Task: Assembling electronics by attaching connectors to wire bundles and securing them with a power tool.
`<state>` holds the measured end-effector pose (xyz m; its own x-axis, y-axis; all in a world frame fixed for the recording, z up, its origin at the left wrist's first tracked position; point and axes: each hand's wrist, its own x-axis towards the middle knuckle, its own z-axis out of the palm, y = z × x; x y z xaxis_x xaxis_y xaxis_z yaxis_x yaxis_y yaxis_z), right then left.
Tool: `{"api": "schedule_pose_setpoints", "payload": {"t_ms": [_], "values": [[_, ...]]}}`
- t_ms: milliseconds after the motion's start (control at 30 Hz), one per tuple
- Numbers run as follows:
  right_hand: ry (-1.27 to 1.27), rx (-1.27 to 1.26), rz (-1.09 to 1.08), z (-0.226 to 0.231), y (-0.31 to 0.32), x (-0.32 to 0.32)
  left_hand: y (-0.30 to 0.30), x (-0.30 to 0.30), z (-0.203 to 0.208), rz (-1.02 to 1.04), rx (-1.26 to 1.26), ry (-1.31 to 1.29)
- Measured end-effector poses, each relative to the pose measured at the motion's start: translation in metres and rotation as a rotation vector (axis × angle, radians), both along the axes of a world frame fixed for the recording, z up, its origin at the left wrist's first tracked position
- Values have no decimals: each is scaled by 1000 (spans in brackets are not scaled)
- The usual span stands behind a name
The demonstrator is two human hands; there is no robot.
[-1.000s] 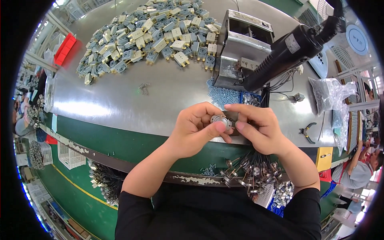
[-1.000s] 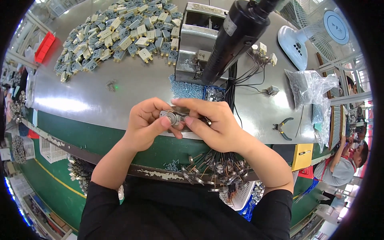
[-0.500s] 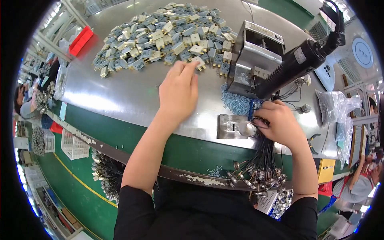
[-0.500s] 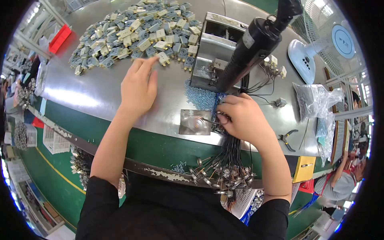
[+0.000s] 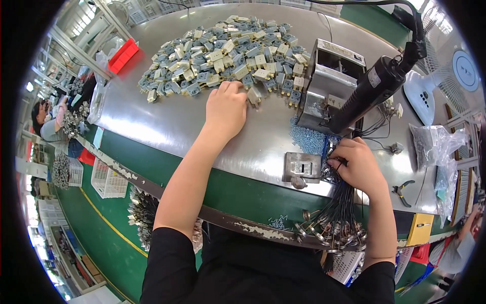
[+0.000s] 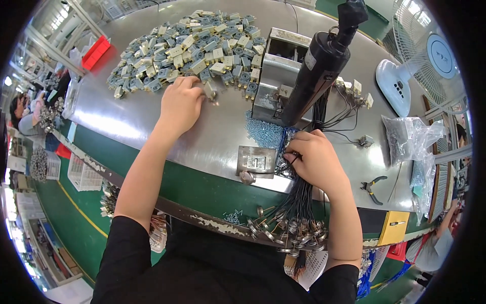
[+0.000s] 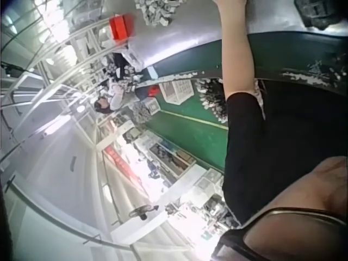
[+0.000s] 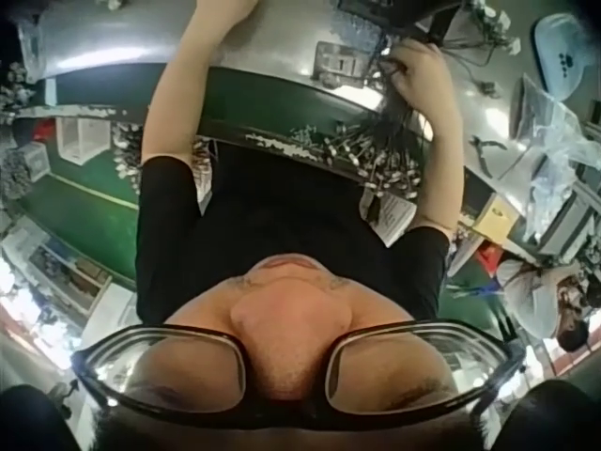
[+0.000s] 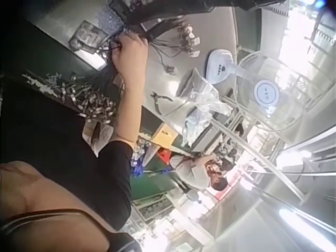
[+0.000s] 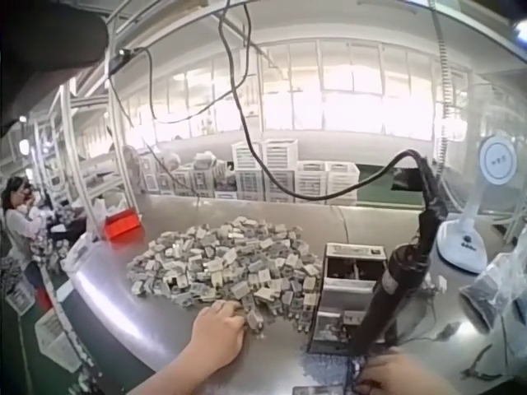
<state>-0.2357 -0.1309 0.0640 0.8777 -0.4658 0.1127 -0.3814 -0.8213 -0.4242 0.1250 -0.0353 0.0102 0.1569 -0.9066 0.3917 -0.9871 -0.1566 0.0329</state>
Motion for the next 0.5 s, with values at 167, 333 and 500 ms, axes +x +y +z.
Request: {"api": "schedule_pose_setpoints", "payload": {"t_ms": [167, 333, 500], "values": [[-64, 36, -17, -3, -1, -3, -10, 3, 16, -68, -12, 119], [-105, 51, -38, -3, 1, -2, -19, 13, 31, -213, 186, 50], [-195, 77, -46, -3, -1, -5, -5, 32, 46, -249, 177, 120]]}}
